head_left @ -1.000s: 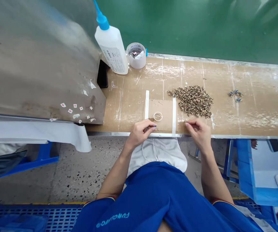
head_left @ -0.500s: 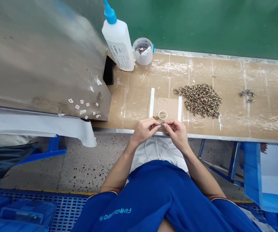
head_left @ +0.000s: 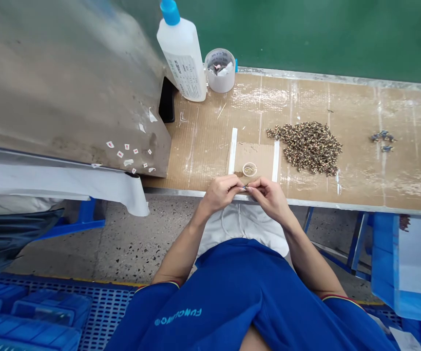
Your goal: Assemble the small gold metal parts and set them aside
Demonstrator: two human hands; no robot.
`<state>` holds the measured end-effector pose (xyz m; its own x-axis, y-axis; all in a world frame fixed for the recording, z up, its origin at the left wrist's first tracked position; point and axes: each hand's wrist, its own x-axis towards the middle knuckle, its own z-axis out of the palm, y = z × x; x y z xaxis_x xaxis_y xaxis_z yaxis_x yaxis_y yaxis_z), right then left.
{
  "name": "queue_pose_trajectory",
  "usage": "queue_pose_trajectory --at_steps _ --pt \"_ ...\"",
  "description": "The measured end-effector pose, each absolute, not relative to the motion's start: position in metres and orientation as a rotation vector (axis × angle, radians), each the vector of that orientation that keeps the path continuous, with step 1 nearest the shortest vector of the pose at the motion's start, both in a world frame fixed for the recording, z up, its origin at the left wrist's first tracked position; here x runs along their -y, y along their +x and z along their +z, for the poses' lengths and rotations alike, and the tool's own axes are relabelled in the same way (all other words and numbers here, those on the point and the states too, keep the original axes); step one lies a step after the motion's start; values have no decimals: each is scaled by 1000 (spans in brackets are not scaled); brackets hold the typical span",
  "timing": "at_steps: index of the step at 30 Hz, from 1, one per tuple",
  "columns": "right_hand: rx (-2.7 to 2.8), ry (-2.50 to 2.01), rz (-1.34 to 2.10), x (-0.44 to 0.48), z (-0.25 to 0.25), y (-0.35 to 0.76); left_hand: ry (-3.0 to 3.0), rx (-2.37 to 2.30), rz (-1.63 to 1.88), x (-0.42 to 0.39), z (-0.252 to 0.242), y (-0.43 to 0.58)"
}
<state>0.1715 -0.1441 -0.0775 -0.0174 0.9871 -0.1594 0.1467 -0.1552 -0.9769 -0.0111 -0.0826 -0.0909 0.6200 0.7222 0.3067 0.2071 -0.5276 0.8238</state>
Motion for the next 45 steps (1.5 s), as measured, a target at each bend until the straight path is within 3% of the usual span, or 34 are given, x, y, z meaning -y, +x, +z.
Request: queue_pose_trajectory --at_steps 11,25,45 --pt "1393 -1451 1085 146 -88 164 2050 -771 799 85 -91 -11" --pt "1214 -1322 1387 140 -87 179 1996 -734 696 79 -85 -14" --pt "1574 -1347 1250 131 -75 179 2105 -696 632 77 -88 -15"
